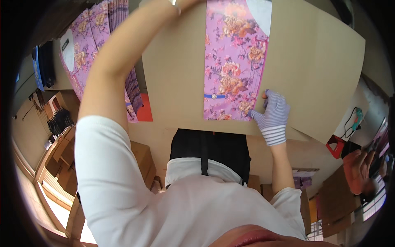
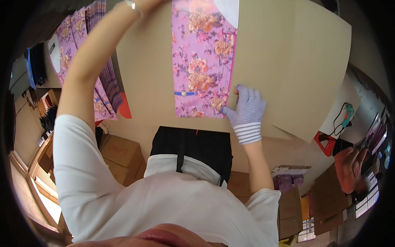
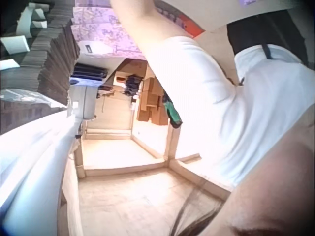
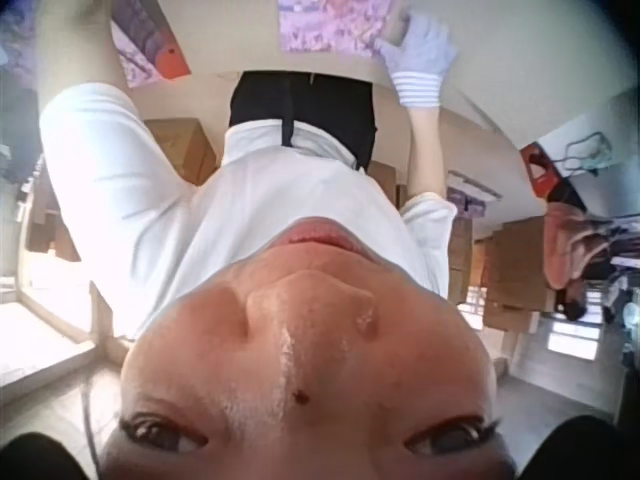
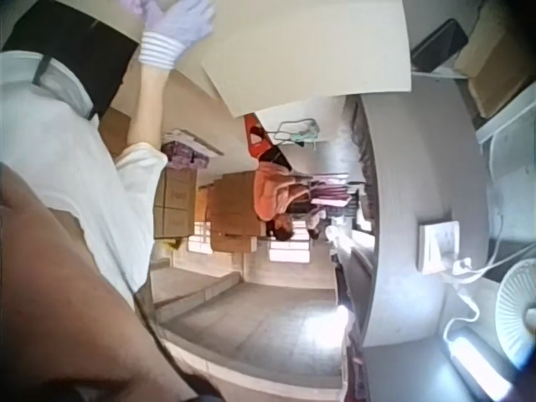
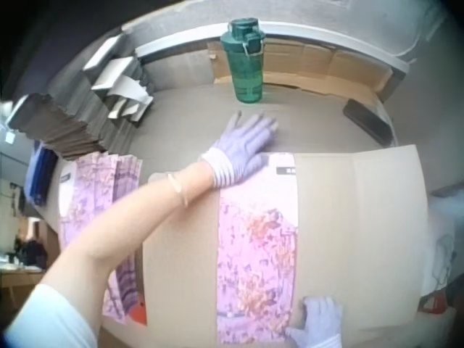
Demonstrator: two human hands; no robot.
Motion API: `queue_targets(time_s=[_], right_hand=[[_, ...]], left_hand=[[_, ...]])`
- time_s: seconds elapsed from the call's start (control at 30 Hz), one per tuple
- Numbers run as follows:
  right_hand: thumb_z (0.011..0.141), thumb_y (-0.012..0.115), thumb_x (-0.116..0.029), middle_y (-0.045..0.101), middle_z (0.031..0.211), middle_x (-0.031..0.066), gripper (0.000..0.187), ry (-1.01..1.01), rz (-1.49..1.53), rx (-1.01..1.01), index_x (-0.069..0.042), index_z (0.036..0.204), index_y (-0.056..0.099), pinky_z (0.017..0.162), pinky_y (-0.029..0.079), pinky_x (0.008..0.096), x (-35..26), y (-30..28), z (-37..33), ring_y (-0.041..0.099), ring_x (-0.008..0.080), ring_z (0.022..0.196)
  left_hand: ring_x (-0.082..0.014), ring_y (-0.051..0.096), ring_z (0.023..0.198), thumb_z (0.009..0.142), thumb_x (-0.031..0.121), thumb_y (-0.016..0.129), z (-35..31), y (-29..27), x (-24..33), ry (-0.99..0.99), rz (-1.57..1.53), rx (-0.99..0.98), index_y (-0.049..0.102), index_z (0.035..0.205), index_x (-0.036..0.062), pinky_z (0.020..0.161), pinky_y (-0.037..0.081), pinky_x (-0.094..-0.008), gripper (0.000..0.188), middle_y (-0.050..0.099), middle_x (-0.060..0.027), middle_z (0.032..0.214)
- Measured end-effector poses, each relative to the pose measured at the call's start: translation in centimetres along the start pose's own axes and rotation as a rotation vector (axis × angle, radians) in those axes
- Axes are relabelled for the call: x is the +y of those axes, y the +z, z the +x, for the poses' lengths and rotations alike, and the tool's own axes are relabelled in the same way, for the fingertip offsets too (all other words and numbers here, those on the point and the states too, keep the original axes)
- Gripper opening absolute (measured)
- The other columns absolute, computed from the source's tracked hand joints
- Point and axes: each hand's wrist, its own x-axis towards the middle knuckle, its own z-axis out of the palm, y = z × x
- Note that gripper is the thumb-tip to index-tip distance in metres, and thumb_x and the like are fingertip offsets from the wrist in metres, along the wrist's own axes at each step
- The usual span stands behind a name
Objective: The person repeatedly folds a pink floral-patterned garment on a cardboard surface, smoothing it flat and stacking it with other identical items. The process involves placing the garment, pressing it down, and moving it to a growing stack on the left side of the workspace.
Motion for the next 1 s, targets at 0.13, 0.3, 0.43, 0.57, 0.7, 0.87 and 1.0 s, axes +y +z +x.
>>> queue_targets(time_s=[0.13,0.3,0.43,0.57,0.7,0.87,1.0], right_hand=[[0.053,0.091,-0.036,0.062,0.095,0.0016,0.072,-0.004,0.027,0.044,-0.012,0.112,0.058,0.08,0.041,0.0435,0.5,0.3,-0.1,0.057,0.026,0.093],[0.054,0.09,-0.037,0.064,0.092,0.0012,0.07,-0.035,-0.004,0.051,-0.013,0.112,0.059,0.08,0.042,0.0427,0.2,0.1,0.1,0.058,0.0251,0.092],[0.057,0.09,-0.036,0.064,0.093,0.0008,0.067,-0.006,-0.032,0.042,-0.013,0.112,0.059,0.08,0.043,0.043,-0.4,-0.2,0.2,0.058,0.0233,0.092],[0.065,0.087,-0.034,0.065,0.096,0.0009,0.058,-0.053,-0.041,0.086,-0.014,0.112,0.06,0.082,0.044,0.0429,0.2,-0.1,-0.2,0.059,0.0223,0.094],[0.079,0.077,-0.025,0.066,0.108,0.0063,0.044,-0.201,0.278,0.196,-0.009,0.117,0.061,0.093,0.045,0.0415,2.6,-2.3,-1.8,0.06,0.0231,0.106],[0.096,0.06,-0.021,0.064,0.123,0.0069,0.034,0.013,0.48,0.829,-0.004,0.126,0.06,0.1,0.043,0.0313,11.5,-11.3,-4.8,0.06,0.0192,0.106],[0.103,0.049,-0.033,0.064,0.123,0.0115,0.046,0.182,0.627,0.576,0.001,0.135,0.053,0.099,0.045,0.0321,20.9,-15.2,-2.6,0.062,0.0196,0.104]], left_hand=[[-0.0312,0.026,0.148,0.093,0.032,0.05,1.3,1.2,-1.5,0.05,0.119,0.159,0.035,0.148,0.0034,0.119,0.013,-0.0578,0.064,0.034,-0.0171,0.155],[-0.0331,0.027,0.147,0.087,0.028,0.055,-3.8,-2.9,6.4,0.106,-0.045,0.053,0.041,0.144,0.0032,0.117,0.015,-0.0618,0.063,0.036,-0.0177,0.154],[-0.0319,0.037,0.142,0.079,0.02,0.069,-10.5,-6.9,18.6,-0.079,-0.59,-0.484,0.038,0.149,0.0149,0.112,0.028,-0.0584,0.077,0.037,-0.0126,0.155],[-0.037,0.034,0.143,0.084,0.016,0.062,-19.2,-8.6,28.8,-0.01,-0.874,-0.254,0.029,0.153,0.0102,0.117,0.026,-0.0539,0.076,0.035,-0.018,0.155],[-0.0392,0.031,0.145,0.084,0.014,0.053,-18.7,-8.6,29.4,-0.217,-0.855,-0.087,0.035,0.15,0.0077,0.119,0.02,-0.0529,0.069,0.035,-0.0192,0.155],[-0.0437,0.033,0.141,0.084,0.02,0.053,-14.4,-7.4,23.5,-0.422,-0.365,0.049,0.046,0.14,0.0056,0.113,0.023,-0.0618,0.059,0.039,-0.0181,0.151],[-0.0457,0.029,0.14,0.079,0.028,0.061,-11.1,-6.0,21.6,-0.46,-0.145,-0.063,0.049,0.135,0.0036,0.111,0.02,-0.0685,0.062,0.037,-0.0203,0.15]])
